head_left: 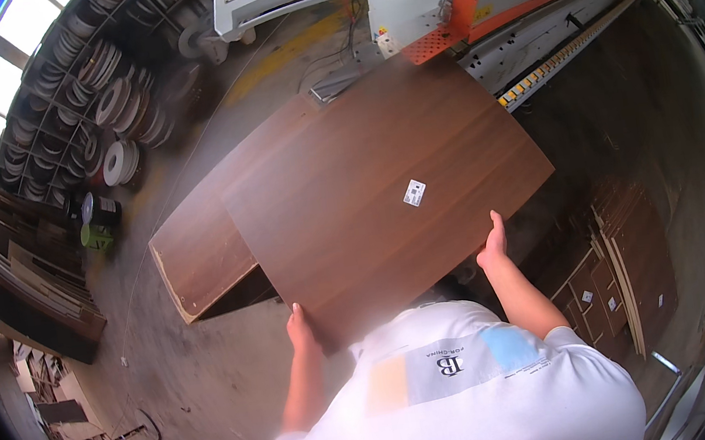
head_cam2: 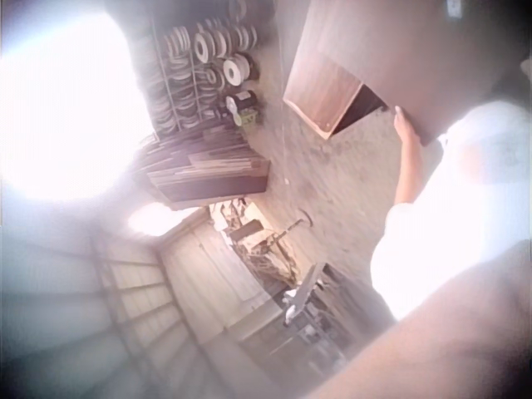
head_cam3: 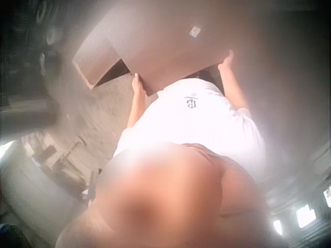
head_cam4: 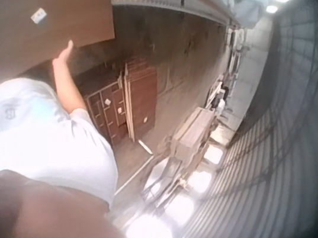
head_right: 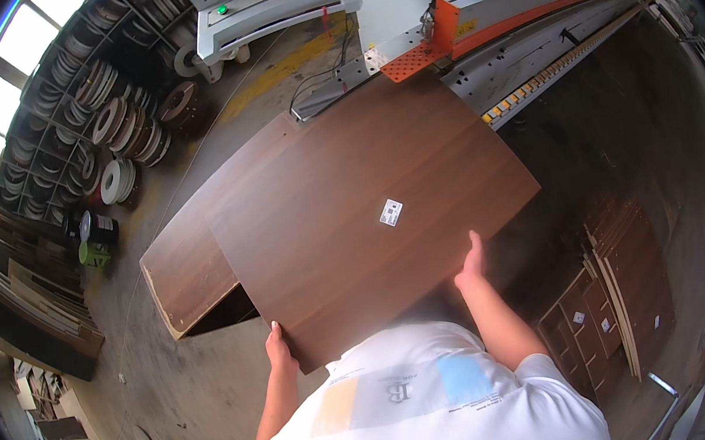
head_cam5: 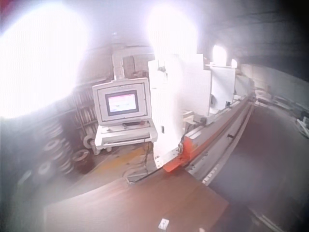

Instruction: The person picks up wood panels from a stack, places them into an edge-banding machine one by one, and uses a handheld blow-off tool to clean the panels and the machine bed.

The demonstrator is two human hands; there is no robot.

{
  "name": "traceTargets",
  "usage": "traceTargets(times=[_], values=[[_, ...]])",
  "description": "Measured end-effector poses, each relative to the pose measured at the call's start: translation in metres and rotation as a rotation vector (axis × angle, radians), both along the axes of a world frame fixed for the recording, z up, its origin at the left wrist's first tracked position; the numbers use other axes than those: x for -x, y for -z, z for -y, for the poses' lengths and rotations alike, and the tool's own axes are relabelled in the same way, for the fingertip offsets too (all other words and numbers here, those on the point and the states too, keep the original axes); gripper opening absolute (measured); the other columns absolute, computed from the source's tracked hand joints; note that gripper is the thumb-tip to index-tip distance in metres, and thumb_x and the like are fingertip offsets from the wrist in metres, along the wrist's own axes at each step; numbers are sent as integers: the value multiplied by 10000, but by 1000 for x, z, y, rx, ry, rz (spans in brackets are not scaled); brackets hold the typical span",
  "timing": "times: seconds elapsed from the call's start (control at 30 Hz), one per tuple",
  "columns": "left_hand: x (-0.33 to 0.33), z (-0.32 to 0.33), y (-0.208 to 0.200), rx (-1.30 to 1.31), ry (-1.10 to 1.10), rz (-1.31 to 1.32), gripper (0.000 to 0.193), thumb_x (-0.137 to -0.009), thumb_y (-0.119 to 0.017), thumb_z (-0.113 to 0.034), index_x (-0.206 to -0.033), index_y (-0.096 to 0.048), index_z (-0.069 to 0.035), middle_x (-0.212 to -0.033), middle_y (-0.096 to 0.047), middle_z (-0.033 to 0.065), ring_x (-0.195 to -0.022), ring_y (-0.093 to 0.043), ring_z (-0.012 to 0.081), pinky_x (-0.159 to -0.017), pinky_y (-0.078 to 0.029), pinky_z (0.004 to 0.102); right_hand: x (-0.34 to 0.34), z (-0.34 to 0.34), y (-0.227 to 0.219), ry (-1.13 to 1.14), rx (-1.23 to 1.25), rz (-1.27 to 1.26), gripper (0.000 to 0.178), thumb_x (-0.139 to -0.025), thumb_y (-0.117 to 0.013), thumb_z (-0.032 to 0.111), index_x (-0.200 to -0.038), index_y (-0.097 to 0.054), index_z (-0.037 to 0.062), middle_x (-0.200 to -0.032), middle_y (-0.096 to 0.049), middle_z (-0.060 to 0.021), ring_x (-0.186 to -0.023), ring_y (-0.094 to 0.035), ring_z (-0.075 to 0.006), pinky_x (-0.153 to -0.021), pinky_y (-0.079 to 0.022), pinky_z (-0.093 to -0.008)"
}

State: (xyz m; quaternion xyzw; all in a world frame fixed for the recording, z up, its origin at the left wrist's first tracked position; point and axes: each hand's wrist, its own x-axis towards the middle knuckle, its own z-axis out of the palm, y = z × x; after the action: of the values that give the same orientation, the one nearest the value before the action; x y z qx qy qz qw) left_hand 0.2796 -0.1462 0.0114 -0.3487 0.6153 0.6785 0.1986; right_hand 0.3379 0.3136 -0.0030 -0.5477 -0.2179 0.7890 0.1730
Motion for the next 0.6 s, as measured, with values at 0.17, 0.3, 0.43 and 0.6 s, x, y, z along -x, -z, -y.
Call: traceTargets(times=[0.17,0.3,0.43,0.6], values=[[1,-4,4,-42,-71,29,490,-1025,-515,-428,-1273,-576,-10,-1332,-590,133,-1220,-541,281,-1069,-384,461,-6,-21,25,-191,-90,49,437,-893,-731,338,-1247,-596,120,-1211,-641,-20,-1055,-622,-175,-830,-531,-344],[4,-9,0,-25,-77,49,489,-1023,-527,-417,-1284,-577,-7,-1351,-583,136,-1236,-534,285,-1082,-370,465,-10,-29,33,-236,-113,114,380,-894,-750,309,-1190,-616,113,-1159,-657,-19,-1011,-638,-174,-791,-539,-344],[6,-21,-4,-46,-109,85,496,-1018,-540,-415,-1296,-576,-6,-1360,-578,134,-1235,-536,284,-1081,-377,461,-10,-40,39,-226,-144,78,358,-904,-744,312,-1172,-621,109,-1138,-660,-17,-995,-643,-176,-780,-540,-345],[8,-50,-6,-93,-107,91,494,-1017,-544,-409,-1300,-574,-4,-1360,-578,130,-1236,-538,275,-1076,-391,455,-6,-66,32,-236,-163,24,351,-910,-738,309,-1166,-626,97,-1126,-665,-21,-974,-650,-174,-759,-546,-337]])
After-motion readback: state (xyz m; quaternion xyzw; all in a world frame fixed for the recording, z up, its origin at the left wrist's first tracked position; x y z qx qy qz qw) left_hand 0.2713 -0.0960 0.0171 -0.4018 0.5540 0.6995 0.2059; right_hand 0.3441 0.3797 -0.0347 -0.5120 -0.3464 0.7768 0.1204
